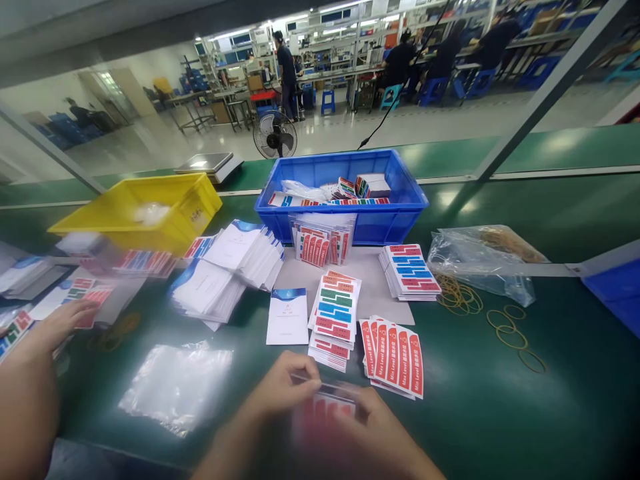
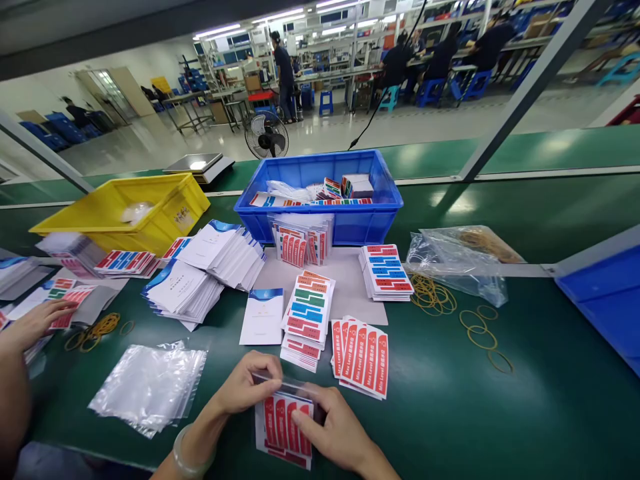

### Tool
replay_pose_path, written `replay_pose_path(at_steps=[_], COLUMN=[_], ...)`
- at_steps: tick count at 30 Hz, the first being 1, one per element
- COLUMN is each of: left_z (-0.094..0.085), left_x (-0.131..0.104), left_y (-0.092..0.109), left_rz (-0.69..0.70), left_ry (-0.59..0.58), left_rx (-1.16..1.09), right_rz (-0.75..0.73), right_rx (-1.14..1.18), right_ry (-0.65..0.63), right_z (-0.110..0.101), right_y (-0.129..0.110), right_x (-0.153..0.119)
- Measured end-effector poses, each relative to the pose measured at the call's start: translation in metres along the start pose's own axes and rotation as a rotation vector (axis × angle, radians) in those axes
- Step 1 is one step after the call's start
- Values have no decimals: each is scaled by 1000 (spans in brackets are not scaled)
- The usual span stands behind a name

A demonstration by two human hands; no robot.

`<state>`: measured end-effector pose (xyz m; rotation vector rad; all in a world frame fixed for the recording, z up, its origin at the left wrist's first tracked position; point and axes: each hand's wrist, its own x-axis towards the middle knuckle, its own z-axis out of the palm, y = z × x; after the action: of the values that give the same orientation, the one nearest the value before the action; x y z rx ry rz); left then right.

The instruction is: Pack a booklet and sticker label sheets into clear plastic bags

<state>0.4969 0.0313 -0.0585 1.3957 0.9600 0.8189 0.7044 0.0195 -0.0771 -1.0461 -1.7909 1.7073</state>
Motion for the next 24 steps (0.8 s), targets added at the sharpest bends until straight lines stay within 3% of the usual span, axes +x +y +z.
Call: replay_pose_path(at_steps=[3, 11, 16, 21, 24], left_z=[-7, -7, -15, -34, -40], left_x=[-2, -5, -2, 0, 3], left_y=[1, 9, 7, 4, -4], left_rz=[-6, -34, 71, 216, 181], left_ry=[76, 121, 291, 541, 554], left_rx=[3, 118, -41, -278, -239], right_rz=[-14, -16, -65, -246, -323], right_rx=[9, -53, -152, -465, -642], right_ry=[-38, 38, 66, 351, 525], right_z=[2, 3, -17, -65, -95], right_y=[-2, -2, -27, -88, -112], right_x=[1, 5, 16, 79, 134])
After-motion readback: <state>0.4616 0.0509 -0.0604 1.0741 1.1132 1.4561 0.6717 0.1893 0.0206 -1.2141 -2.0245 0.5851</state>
